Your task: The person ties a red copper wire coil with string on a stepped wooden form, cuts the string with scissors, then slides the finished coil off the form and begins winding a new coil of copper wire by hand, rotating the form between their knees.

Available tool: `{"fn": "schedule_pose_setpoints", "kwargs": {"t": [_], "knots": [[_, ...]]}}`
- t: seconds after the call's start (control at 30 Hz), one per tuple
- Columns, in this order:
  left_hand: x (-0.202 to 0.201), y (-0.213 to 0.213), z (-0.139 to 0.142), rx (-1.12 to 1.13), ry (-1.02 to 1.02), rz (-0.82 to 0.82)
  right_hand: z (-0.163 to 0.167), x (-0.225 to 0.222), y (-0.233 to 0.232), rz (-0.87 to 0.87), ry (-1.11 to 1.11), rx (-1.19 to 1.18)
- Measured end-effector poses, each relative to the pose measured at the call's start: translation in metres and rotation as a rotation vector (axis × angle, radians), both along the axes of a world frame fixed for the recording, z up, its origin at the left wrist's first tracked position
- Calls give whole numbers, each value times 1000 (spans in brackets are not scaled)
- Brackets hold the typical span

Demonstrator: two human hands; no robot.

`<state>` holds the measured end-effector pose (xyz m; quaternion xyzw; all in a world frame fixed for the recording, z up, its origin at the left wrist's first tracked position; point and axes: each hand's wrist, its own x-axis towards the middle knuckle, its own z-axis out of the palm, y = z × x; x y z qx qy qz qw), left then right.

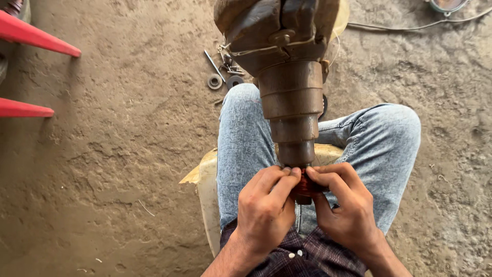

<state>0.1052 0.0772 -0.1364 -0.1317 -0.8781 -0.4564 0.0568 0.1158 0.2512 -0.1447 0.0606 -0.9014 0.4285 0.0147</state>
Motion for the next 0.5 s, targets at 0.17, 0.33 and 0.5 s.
{"fn": "schedule_pose_setpoints", "kwargs": {"t": [0.17,0.33,0.5], "knots": [[6,-1,2,63,-56,28,7,-2,0,-71,-58,-108],[4,0,2,28,-2,68,1,-3,0,-85,-91,-234],[-2,1,1,-19,13,19,-5,-2,7,-86,-134,-217]]}}
